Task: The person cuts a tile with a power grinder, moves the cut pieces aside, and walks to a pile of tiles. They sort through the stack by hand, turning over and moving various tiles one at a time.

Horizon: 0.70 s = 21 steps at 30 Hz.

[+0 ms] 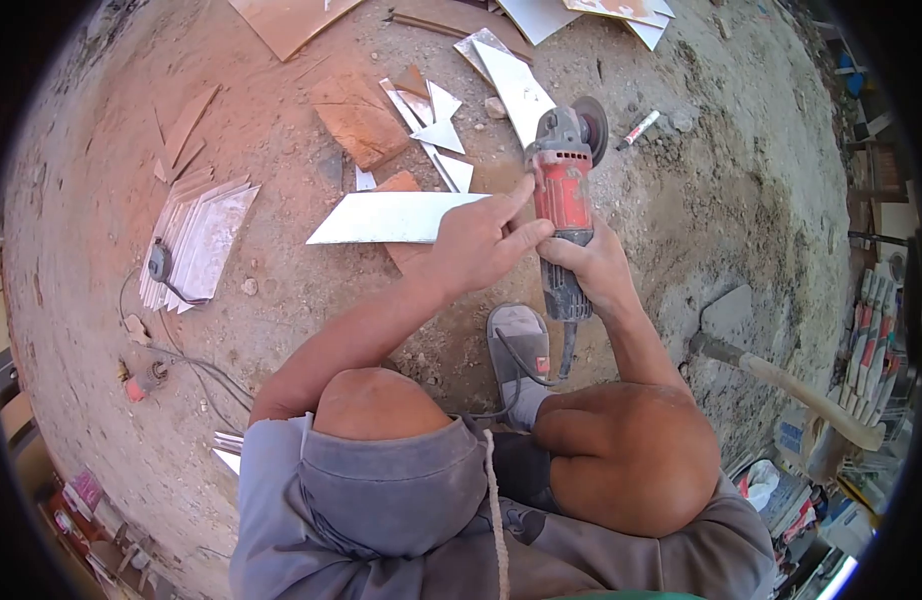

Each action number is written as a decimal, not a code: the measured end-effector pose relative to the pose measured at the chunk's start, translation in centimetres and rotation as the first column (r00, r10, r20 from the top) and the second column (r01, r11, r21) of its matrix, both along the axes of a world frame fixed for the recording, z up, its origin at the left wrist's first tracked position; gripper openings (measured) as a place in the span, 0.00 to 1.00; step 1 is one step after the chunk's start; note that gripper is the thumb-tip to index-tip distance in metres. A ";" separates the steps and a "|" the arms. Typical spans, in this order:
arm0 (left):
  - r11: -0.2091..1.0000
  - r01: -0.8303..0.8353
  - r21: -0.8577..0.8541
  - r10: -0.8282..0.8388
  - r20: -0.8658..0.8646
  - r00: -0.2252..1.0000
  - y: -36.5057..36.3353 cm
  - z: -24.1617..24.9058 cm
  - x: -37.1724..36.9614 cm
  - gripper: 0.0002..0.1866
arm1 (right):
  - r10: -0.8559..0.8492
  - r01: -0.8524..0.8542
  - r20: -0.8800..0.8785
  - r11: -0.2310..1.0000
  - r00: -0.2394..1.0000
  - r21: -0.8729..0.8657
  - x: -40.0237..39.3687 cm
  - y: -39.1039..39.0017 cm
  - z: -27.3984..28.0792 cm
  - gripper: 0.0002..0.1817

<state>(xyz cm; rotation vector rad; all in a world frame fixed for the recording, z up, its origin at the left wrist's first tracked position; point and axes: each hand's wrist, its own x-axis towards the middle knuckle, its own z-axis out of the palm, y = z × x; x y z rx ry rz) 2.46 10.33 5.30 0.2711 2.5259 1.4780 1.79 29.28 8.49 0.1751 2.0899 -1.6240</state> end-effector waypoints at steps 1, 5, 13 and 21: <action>0.999 0.018 -0.030 -0.018 0.011 1.000 -0.1 -0.2 0.1 0.34 | 0.006 -0.006 0.001 1.000 1.000 -0.002 0.1 0.1 -0.1 0.25; 0.983 0.118 -0.143 -0.146 -0.203 0.968 -2.3 -1.7 0.5 0.32 | -0.082 0.083 0.117 0.997 0.990 -0.001 0.3 1.5 -1.7 0.25; 0.701 0.036 -0.712 0.017 0.067 0.998 -12.0 -3.9 4.3 0.56 | -0.160 0.264 -0.210 0.607 0.965 0.750 0.2 8.1 -9.1 0.34; 0.696 -0.006 -0.718 -0.050 -0.057 0.997 -14.5 -7.0 2.3 0.52 | -0.186 0.248 -0.184 0.425 0.965 0.871 -0.2 11.1 -10.1 0.37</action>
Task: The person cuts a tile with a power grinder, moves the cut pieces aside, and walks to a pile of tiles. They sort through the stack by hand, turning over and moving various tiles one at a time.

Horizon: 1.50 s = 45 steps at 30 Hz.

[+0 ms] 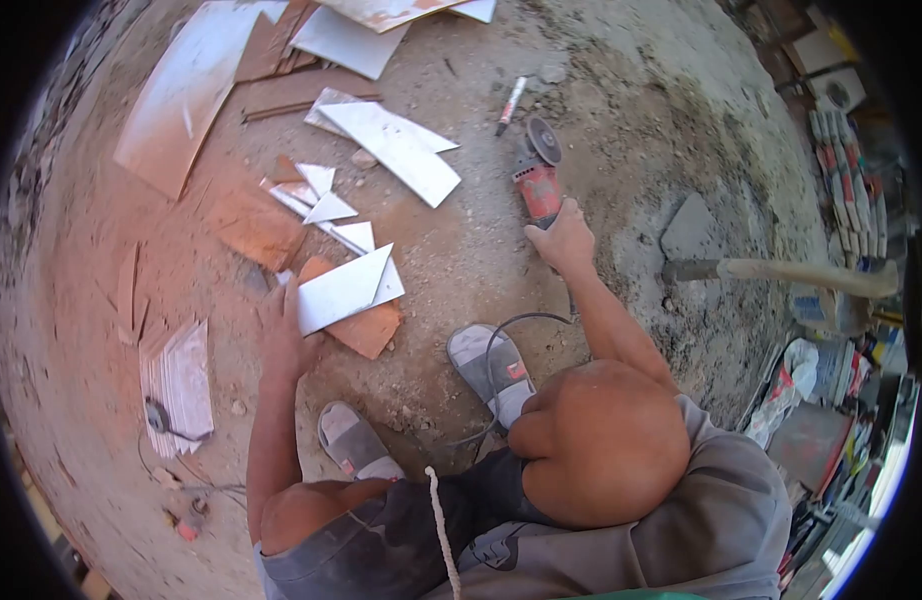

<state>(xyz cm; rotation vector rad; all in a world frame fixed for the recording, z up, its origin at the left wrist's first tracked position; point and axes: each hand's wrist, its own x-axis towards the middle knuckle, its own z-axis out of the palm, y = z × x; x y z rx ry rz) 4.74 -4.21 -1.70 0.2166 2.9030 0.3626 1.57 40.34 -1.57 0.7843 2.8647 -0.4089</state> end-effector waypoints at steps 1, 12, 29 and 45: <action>0.996 -0.009 0.087 0.008 0.015 1.000 0.1 -0.1 0.0 0.50 | -0.025 0.025 -0.005 1.000 1.000 0.007 0.3 0.4 -0.3 0.37; 0.971 -0.129 0.202 0.111 0.096 0.989 0.6 -0.3 3.2 0.42 | -0.153 0.162 -0.096 0.983 0.984 0.089 3.3 4.7 -3.4 0.39; 0.575 -0.611 0.544 0.020 0.737 0.676 4.9 5.0 4.8 0.17 | -0.312 0.294 -0.068 0.936 0.948 -0.195 5.6 4.9 -2.8 0.41; 0.624 -0.392 0.676 -0.114 0.575 0.810 6.5 11.4 1.5 0.29 | -0.332 0.310 -0.070 0.923 0.941 -0.226 10.0 4.5 -0.1 0.34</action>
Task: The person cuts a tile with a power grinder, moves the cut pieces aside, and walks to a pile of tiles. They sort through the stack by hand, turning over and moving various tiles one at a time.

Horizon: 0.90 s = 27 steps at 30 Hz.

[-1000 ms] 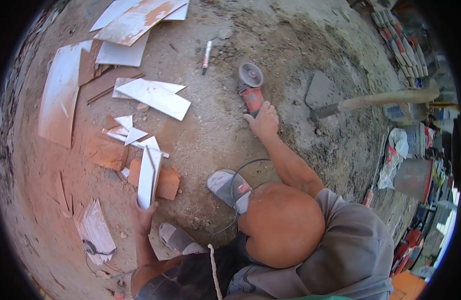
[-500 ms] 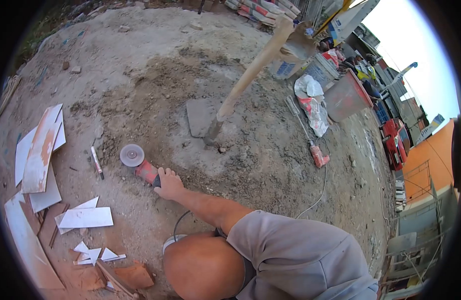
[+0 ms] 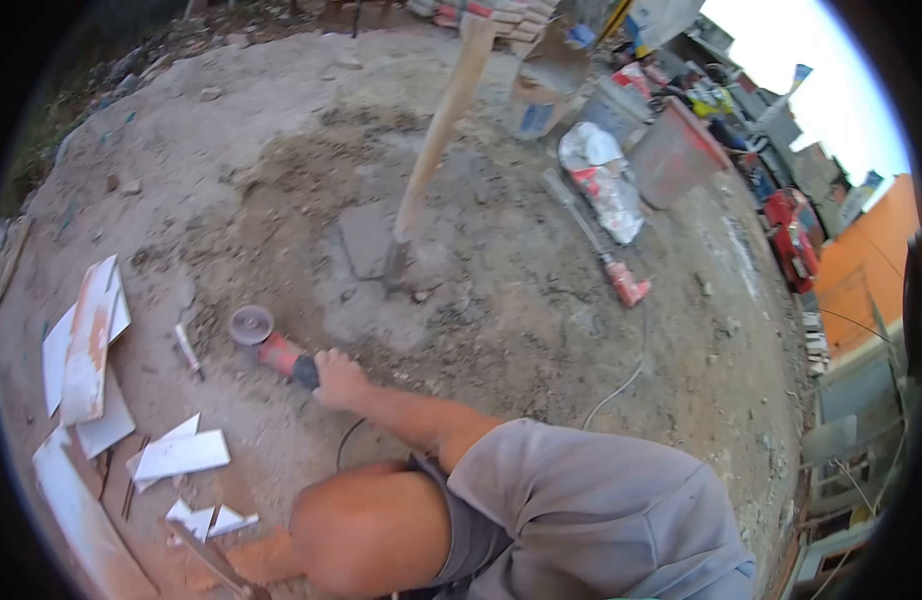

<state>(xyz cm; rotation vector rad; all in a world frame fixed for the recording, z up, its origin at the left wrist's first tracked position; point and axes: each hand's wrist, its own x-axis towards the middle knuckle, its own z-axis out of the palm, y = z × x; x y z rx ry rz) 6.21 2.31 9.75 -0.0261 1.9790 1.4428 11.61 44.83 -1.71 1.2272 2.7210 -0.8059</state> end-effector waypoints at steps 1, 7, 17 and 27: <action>1.000 -0.006 0.021 0.007 -0.030 1.000 -0.3 0.8 -0.1 0.30 | -0.012 0.012 -0.020 1.000 1.000 -0.019 -0.1 0.0 -0.1 0.33; 0.935 -0.224 0.275 0.224 0.033 0.974 -8.0 -1.4 -4.6 0.33 | 0.183 -0.182 0.017 0.982 0.983 -0.040 1.4 -1.4 2.3 0.25; 0.882 -0.059 0.467 0.186 -0.231 0.955 -1.8 18.4 -2.4 0.36 | 0.511 -0.779 -0.594 0.483 0.621 -0.399 -6.8 -12.5 26.1 0.34; 0.913 -0.013 0.408 0.191 -0.400 0.896 -1.0 24.5 2.2 0.33 | 0.209 -0.898 -0.880 0.220 0.426 -0.382 -7.5 -26.1 36.5 0.45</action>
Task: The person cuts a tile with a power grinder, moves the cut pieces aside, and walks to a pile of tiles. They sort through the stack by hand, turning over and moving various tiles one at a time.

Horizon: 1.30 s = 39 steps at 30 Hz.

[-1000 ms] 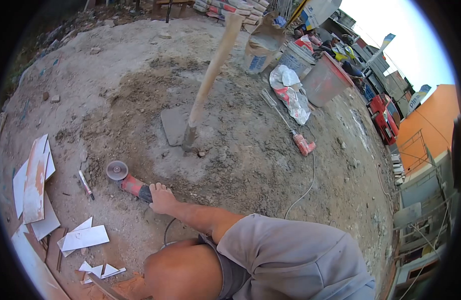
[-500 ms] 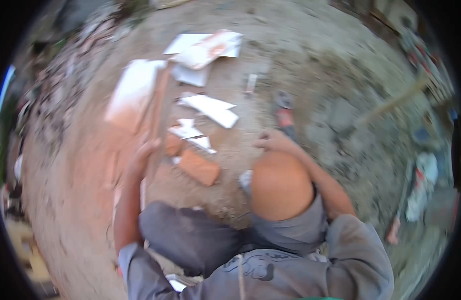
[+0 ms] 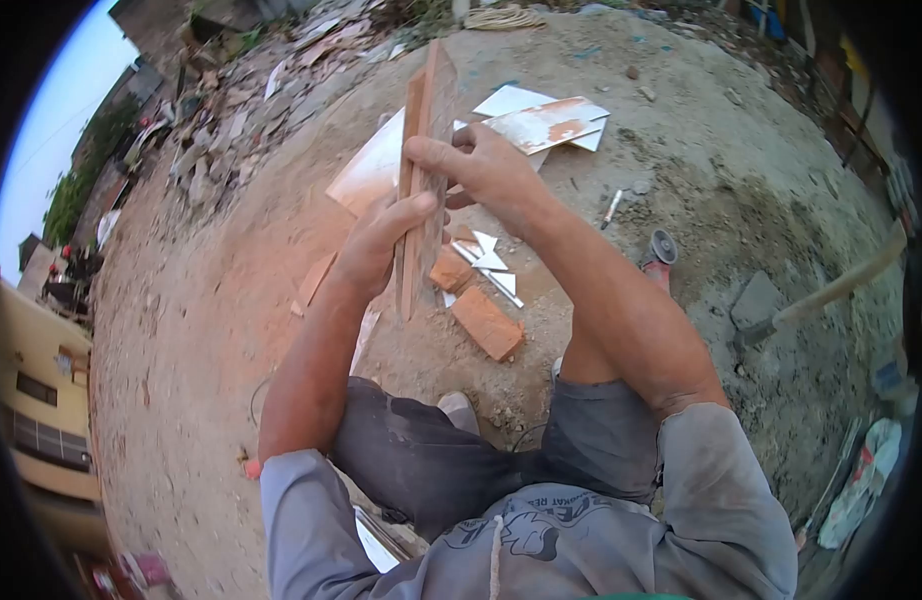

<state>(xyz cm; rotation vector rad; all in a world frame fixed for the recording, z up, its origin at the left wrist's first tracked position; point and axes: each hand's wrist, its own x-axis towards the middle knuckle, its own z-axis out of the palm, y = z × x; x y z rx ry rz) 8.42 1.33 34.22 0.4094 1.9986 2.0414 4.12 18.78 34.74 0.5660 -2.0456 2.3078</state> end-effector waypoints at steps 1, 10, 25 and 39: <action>0.998 -0.029 -0.057 0.028 -0.024 0.999 -0.3 -0.1 0.1 0.34 | 0.025 -0.025 0.011 1.000 1.000 0.000 -0.3 -0.2 -0.3 0.45; 0.993 -0.054 0.100 0.042 0.126 0.991 -1.9 -1.0 1.9 0.35 | 0.334 -0.289 0.091 0.899 0.938 -0.329 -0.8 1.9 -3.1 0.32; 0.546 -0.619 -0.565 0.531 -0.337 0.777 -4.4 -2.1 -0.5 0.40 | 0.277 -0.062 0.309 0.827 0.910 -0.559 -3.7 4.6 -3.9 0.16; 0.323 -0.726 -0.607 0.285 -0.668 0.687 -3.9 -1.8 0.0 0.42 | -0.372 0.344 0.010 0.869 0.928 0.355 -8.9 9.8 -12.4 0.31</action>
